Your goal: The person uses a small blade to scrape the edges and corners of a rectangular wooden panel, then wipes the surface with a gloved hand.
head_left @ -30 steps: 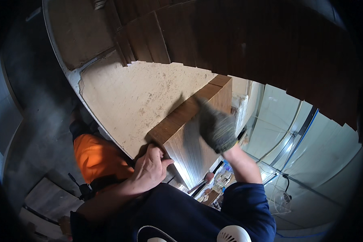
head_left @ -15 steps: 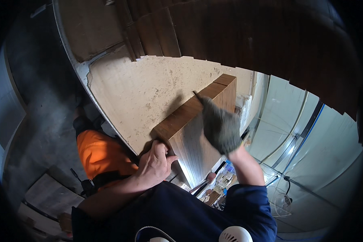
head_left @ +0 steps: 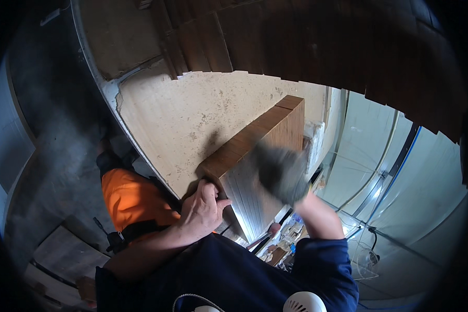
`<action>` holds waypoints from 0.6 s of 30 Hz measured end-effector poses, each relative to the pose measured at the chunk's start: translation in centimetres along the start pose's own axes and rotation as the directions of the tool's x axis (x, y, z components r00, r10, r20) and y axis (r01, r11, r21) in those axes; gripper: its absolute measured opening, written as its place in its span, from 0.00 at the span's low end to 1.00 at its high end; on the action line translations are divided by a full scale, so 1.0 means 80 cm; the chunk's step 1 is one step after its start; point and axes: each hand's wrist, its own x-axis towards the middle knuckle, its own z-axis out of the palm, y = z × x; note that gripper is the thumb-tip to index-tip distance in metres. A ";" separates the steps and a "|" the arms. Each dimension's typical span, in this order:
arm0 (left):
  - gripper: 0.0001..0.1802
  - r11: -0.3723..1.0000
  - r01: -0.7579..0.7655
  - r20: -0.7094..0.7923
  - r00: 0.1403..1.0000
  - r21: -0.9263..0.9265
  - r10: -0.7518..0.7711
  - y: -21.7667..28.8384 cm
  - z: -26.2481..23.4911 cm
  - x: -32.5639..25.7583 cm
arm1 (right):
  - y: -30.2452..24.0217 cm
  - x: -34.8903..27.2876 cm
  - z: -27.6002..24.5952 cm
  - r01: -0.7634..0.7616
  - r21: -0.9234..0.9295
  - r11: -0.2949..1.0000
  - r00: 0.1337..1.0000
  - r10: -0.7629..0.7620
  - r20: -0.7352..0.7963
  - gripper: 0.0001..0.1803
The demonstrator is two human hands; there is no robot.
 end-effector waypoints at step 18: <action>0.20 0.998 -0.060 -0.036 0.998 0.019 0.060 -0.004 0.000 0.005 | -0.001 -0.041 0.090 0.553 0.386 0.739 0.833 -0.492 -0.251 0.27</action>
